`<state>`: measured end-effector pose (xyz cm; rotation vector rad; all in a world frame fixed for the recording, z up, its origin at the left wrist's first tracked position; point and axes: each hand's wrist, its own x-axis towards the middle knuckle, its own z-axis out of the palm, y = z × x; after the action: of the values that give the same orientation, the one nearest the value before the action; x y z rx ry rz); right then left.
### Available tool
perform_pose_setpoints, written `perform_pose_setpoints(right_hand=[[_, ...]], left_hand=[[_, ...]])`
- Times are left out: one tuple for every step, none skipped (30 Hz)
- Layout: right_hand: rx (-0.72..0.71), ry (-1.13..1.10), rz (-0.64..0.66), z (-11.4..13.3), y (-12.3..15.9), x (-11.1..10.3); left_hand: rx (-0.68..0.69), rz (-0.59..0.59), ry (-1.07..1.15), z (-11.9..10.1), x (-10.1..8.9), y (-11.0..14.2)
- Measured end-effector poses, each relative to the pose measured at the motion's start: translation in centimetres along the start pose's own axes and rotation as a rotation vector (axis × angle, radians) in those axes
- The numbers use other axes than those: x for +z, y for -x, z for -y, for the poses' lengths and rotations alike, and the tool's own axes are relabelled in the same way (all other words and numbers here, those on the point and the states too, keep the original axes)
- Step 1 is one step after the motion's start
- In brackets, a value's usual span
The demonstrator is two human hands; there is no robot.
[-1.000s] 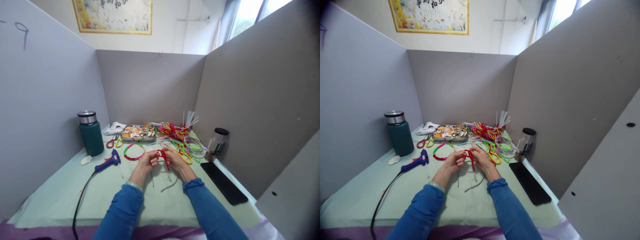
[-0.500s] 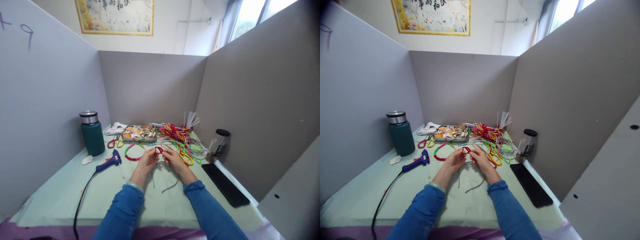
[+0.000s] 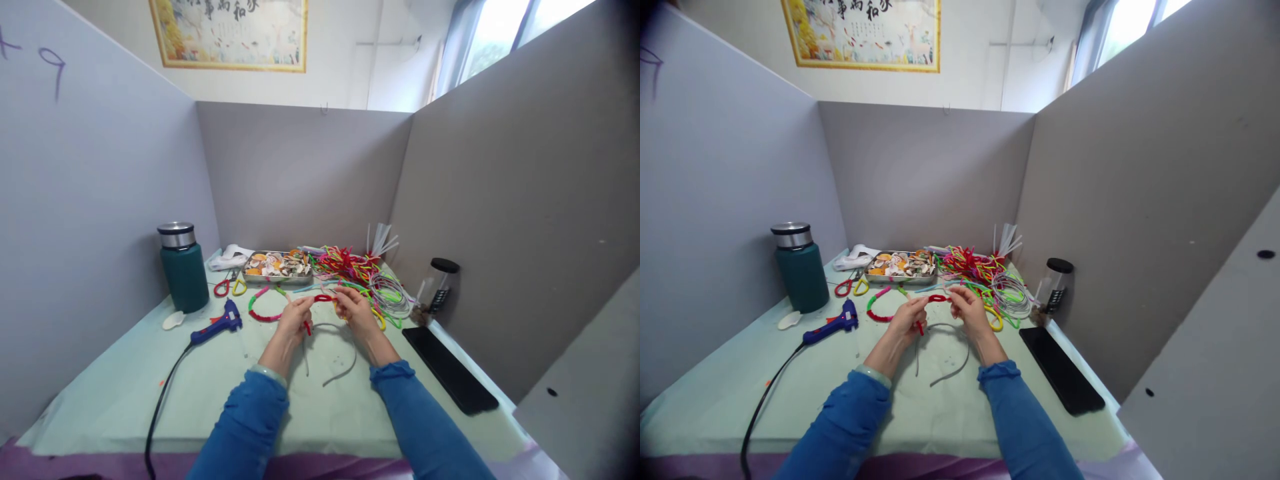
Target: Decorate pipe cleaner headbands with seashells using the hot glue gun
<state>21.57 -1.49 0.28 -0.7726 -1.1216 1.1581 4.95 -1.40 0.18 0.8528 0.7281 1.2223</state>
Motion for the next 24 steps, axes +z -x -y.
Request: perform_pose_setpoints(right_hand=[[0.019, -0.078, 0.015, 0.1, 0.1, 0.0], [0.037, -0.126, 0.036, 0.2, 0.2, 0.0], [0.054, -0.142, 0.059, 0.1, 0.2, 0.2], [0.072, -0.129, 0.082, -0.1, 0.3, 0.4], [0.085, -0.101, 0.099, -0.4, 0.3, 0.6], [0.091, -0.068, 0.108, -0.8, 0.4, 0.9], [0.085, -0.045, 0.112, -1.2, 0.3, 1.3], [0.068, -0.036, 0.106, -1.6, 0.3, 1.6], [0.045, -0.038, 0.089, -2.0, 0.2, 1.8], [0.021, -0.043, 0.069, -2.2, 0.1, 2.0], [0.005, -0.043, 0.044, -2.3, 0.1, 2.1], [0.001, -0.037, 0.025, -2.2, 0.1, 2.2], [0.008, -0.027, 0.016, -2.1, 0.1, 2.2], [0.018, -0.014, 0.019, -1.9, 0.2, 2.1], [0.025, 0.0, 0.033, -1.7, 0.3, 2.1], [0.025, 0.011, 0.055, -1.5, 0.5, 2.1], [0.015, 0.019, 0.077, -1.3, 0.6, 2.2], [-0.004, 0.032, 0.097, -1.3, 0.8, 2.3], [-0.024, 0.052, 0.116, -1.2, 0.9, 2.5], [-0.042, 0.073, 0.131, -1.3, 1.0, 2.7], [-0.052, 0.091, 0.134, -1.4, 1.0, 2.9], [-0.055, 0.1, 0.118, -1.5, 1.0, 3.0], [-0.05, 0.096, 0.087, -1.7, 0.8, 3.1], [-0.039, 0.076, 0.042, -1.9, 0.7, 3.1]], left_hand=[[0.008, 0.007, 0.056, -0.1, 0.0, -0.1], [0.013, 0.016, 0.108, -0.1, -0.1, -0.1], [0.017, 0.023, 0.14, -0.2, 0.0, -0.2], [0.017, 0.025, 0.165, -0.2, 0.0, -0.2], [0.014, 0.026, 0.179, -0.1, 0.0, -0.3], [0.012, 0.025, 0.183, 0.0, 0.1, -0.3], [0.013, 0.021, 0.175, 0.1, 0.1, -0.3], [0.015, 0.016, 0.157, 0.2, 0.2, -0.3], [0.02, 0.013, 0.131, 0.4, 0.2, -0.3], [0.025, 0.013, 0.096, 0.5, 0.3, -0.3], [0.033, 0.014, 0.055, 0.6, 0.3, -0.2], [0.044, 0.014, 0.016, 0.7, 0.4, -0.2], [0.055, 0.012, -0.014, 0.8, 0.4, -0.2], [0.064, 0.007, -0.03, 0.8, 0.4, -0.2], [0.07, -0.002, -0.032, 0.8, 0.5, -0.2], [0.075, -0.015, -0.02, 0.8, 0.4, -0.2], [0.081, -0.03, 0.003, 0.8, 0.4, -0.3], [0.09, -0.043, 0.029, 0.8, 0.4, -0.3], [0.1, -0.055, 0.052, 0.7, 0.3, -0.4], [0.112, -0.064, 0.07, 0.7, 0.3, -0.4], [0.121, -0.069, 0.084, 0.7, 0.3, -0.4], [0.124, -0.066, 0.093, 0.8, 0.3, -0.5], [0.12, -0.055, 0.095, 0.8, 0.3, -0.4], [0.111, -0.036, 0.088, 0.9, 0.4, -0.4]])
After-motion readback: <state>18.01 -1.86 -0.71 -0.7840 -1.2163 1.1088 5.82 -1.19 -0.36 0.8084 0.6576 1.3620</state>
